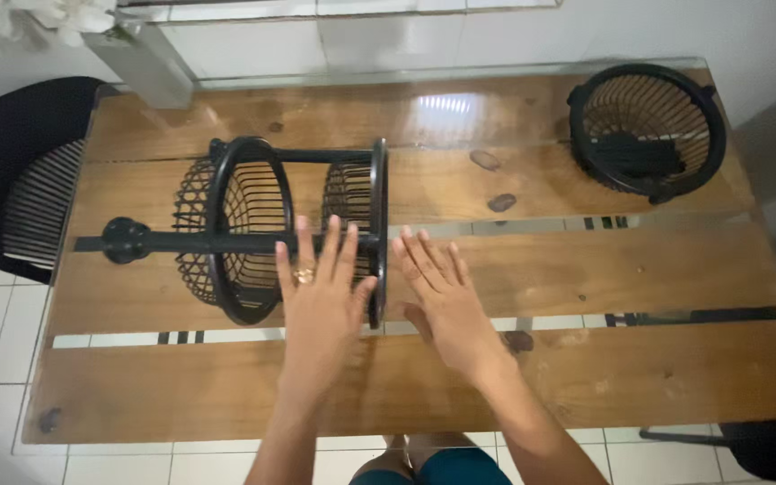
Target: The person disassembles a black metal plant stand on a wooden table. They remove the top circular basket, then detach several vertical rods from the frame, placing each removed part into the basket. The process is repeated for multiple rods until the stand is fully taken apart.
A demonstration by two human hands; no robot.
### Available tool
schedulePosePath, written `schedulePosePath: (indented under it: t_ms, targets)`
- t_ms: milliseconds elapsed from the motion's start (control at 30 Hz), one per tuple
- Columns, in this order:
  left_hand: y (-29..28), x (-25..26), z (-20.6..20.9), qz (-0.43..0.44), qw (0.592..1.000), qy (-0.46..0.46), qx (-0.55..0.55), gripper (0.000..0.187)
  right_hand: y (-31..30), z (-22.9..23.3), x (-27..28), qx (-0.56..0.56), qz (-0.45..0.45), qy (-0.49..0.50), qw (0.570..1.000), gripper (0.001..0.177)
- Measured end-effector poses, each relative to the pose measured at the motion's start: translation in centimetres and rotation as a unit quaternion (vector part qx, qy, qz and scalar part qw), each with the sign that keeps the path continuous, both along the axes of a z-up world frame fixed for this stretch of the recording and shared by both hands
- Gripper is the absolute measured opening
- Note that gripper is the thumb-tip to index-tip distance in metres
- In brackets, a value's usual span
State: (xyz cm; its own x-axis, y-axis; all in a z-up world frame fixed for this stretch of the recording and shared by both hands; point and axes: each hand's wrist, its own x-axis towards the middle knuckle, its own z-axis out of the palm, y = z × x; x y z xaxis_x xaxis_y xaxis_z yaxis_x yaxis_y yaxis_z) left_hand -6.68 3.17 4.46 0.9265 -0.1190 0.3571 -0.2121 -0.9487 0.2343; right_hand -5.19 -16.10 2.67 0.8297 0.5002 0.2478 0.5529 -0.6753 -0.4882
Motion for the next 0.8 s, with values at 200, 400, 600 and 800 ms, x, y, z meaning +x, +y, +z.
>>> schedulePosePath:
  t_ms: [200,400,600,800]
  targets:
    - [5.2,2.1,-1.3,0.02,1.0,0.021,-0.004,0.074,3.3,-2.6,0.4,0.039,-0.01,-0.003,0.999,0.087]
    - [6.2,4.6,-2.5,-0.029,0.996,-0.002,-0.081,0.037,3.9,-4.2,0.8,0.064,-0.03,0.015,0.997,0.09]
    - [3.9,6.8,-3.1,-0.049,0.994,-0.041,-0.087,0.036,1.7,-3.4,2.4,0.044,-0.068,0.006,0.997,0.09]
    - [1.4,8.0,-3.1,-0.059,0.995,-0.032,-0.078,0.036,-1.0,-0.5,1.2,0.018,-0.135,-0.01,0.991,0.076]
